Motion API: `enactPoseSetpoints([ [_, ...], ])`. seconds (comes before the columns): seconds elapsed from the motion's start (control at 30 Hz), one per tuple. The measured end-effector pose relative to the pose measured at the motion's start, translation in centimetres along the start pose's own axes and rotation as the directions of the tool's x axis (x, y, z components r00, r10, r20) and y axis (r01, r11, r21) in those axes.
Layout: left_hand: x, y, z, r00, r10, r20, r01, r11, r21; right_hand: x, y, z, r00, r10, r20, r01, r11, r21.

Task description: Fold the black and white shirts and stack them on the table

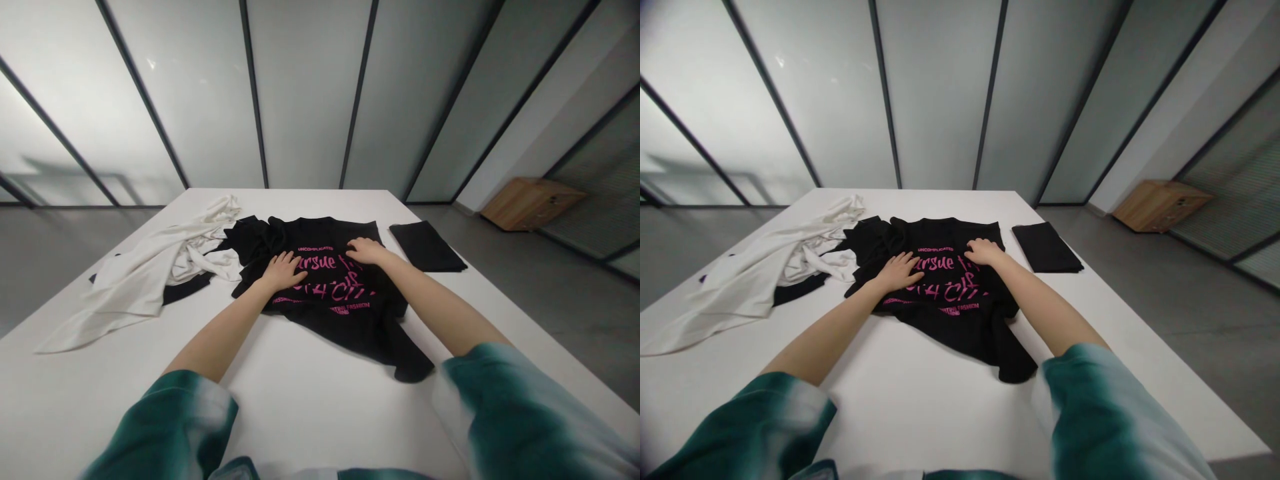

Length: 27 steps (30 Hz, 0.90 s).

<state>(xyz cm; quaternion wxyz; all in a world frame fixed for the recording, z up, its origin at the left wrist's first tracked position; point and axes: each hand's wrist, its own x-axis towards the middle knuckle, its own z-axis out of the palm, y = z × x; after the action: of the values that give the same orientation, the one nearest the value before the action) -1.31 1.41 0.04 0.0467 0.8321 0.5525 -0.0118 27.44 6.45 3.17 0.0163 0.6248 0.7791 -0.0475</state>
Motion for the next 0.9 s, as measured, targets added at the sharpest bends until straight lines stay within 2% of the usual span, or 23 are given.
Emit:
enactPoseSetpoints([
  [0.17,0.0,0.0,-0.1,1.000,-0.003,0.007,0.003,1.000,-0.004,-2.8,2.3,1.5,0.986,0.003,-0.169,0.003,0.999,0.034],
  [0.33,0.1,-0.2,0.1,1.000,-0.002,0.001,0.002,1.000,-0.011,-4.8,5.2,3.0,0.939,0.176,-0.296,-0.132,0.978,0.165],
  [0.53,0.2,-0.5,0.4,1.000,0.000,0.001,0.000,1.000,-0.021,-6.3,5.0,4.5,0.869,0.385,-0.309,-0.309,0.912,0.269],
  [0.73,0.3,-0.6,0.5,1.000,0.000,-0.004,-0.001,1.000,-0.012,-6.9,4.4,3.0,0.832,0.512,-0.215,-0.453,0.849,0.272],
  [0.9,0.2,-0.6,0.4,1.000,0.003,-0.009,-0.003,1.000,-0.003,-7.8,5.6,2.1,0.743,0.613,-0.269,-0.555,0.789,0.265],
])
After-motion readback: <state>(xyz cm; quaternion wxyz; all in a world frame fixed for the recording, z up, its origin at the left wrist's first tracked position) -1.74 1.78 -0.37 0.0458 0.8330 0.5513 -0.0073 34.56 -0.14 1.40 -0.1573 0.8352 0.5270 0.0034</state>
